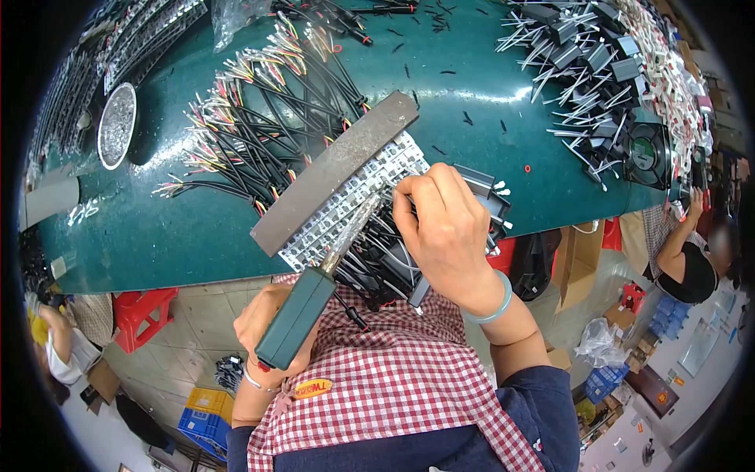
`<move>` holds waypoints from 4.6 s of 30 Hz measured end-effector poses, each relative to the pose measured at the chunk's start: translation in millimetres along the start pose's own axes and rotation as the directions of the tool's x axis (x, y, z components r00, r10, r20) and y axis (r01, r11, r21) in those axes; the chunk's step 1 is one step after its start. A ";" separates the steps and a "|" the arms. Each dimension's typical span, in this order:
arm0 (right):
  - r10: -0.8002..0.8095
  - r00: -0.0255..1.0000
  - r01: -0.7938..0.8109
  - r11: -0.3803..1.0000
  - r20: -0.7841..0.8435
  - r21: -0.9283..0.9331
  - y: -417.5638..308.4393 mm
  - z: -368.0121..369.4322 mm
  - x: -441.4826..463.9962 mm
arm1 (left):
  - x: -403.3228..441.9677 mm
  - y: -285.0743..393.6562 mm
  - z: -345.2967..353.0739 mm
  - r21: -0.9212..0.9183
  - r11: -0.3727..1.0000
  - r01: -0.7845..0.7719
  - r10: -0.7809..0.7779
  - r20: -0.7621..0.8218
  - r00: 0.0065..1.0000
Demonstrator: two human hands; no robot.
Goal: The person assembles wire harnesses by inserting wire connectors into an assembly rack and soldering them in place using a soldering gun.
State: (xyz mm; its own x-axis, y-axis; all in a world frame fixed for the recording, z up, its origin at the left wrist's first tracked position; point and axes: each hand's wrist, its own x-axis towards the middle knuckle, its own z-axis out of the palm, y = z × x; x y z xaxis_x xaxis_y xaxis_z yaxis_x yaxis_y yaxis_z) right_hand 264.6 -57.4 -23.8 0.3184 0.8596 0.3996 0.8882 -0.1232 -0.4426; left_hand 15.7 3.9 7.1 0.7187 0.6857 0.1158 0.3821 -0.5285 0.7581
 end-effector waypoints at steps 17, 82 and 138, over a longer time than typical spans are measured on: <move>-0.017 1.000 0.019 0.997 -0.016 0.081 6.2 -16.1 -2.0 | -49.4 -29.2 11.9 0.032 0.981 0.193 -0.185 -0.168 0.968; -0.169 0.984 0.167 0.985 0.063 0.043 -4.3 -1.6 -13.9 | -16.2 -10.5 -1.4 -0.053 0.999 -0.007 0.003 -0.074 0.997; -0.134 0.991 0.133 0.991 0.017 0.031 -10.2 2.8 -9.5 | -21.9 -13.5 -2.5 -0.078 0.997 0.027 -0.033 -0.076 0.997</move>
State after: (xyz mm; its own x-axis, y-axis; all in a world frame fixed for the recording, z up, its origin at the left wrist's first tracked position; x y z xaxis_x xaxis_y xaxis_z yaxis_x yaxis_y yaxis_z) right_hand 251.6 -62.9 -25.3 0.1912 0.8767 0.4414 0.9118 0.0079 -0.4106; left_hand -6.6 -2.7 -4.1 0.6592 0.7389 0.1394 0.3546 -0.4691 0.8088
